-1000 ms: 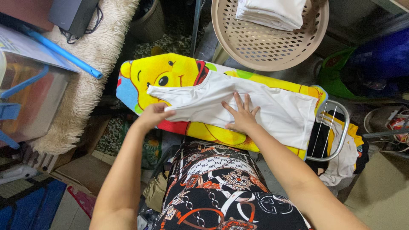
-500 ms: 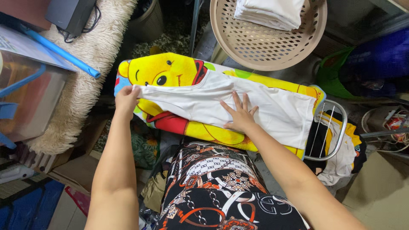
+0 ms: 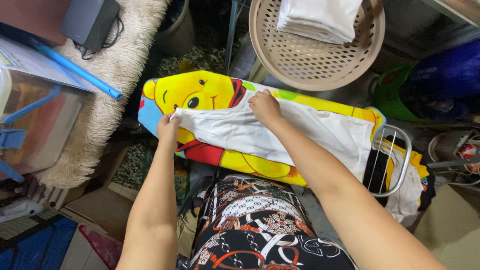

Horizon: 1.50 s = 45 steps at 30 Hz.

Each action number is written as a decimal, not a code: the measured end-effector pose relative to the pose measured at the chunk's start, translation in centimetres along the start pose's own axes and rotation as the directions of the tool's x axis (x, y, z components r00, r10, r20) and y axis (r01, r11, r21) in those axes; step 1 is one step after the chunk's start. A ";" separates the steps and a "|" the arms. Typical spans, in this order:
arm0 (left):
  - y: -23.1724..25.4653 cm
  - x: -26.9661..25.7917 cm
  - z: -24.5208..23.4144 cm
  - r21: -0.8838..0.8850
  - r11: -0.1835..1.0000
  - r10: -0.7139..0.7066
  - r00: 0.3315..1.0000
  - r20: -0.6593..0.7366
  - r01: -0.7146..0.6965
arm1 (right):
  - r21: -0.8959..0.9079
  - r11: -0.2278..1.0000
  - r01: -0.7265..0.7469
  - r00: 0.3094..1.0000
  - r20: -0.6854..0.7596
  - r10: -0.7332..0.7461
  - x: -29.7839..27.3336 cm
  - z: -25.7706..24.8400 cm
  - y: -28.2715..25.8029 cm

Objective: The person folds several garments on a Winnie the Pooh-themed ironing board. They handle a white tank top, a yellow t-shirt, and a black t-shirt, smoothing and folding each item before placing them into a nearby basket.

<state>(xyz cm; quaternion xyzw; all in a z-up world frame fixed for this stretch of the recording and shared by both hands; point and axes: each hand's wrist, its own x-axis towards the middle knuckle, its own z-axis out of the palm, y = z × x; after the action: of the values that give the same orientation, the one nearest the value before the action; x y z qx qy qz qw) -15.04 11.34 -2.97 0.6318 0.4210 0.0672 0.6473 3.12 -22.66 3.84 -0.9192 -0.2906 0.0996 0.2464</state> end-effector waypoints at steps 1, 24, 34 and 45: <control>0.4 -0.2 -0.2 -0.093 0.996 -0.012 0.999 0.050 0.017 | -0.035 0.999 0.014 1.000 0.028 -0.013 0.5 0.5 0.1; -7.5 -11.2 6.4 0.153 0.978 -0.117 0.979 -0.169 0.143 | 0.327 0.945 -0.023 0.976 -0.196 0.091 -5.3 -1.8 0.8; -4.0 -8.7 4.4 0.110 0.992 -0.064 0.994 0.086 0.055 | 0.250 0.968 -0.017 1.000 -0.008 0.020 -17.8 -1.5 -2.3; 0.8 -6.8 1.7 0.219 0.928 0.195 0.895 0.402 -0.300 | 0.182 0.983 -0.018 0.999 0.049 0.009 -16.4 -1.6 -2.4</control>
<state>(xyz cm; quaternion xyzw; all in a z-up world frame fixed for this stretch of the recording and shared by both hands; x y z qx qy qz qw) -17.94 5.97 0.61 0.7655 0.2107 -0.0308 0.6072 -10.84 -31.19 7.05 -0.8920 -0.2797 0.1496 0.3220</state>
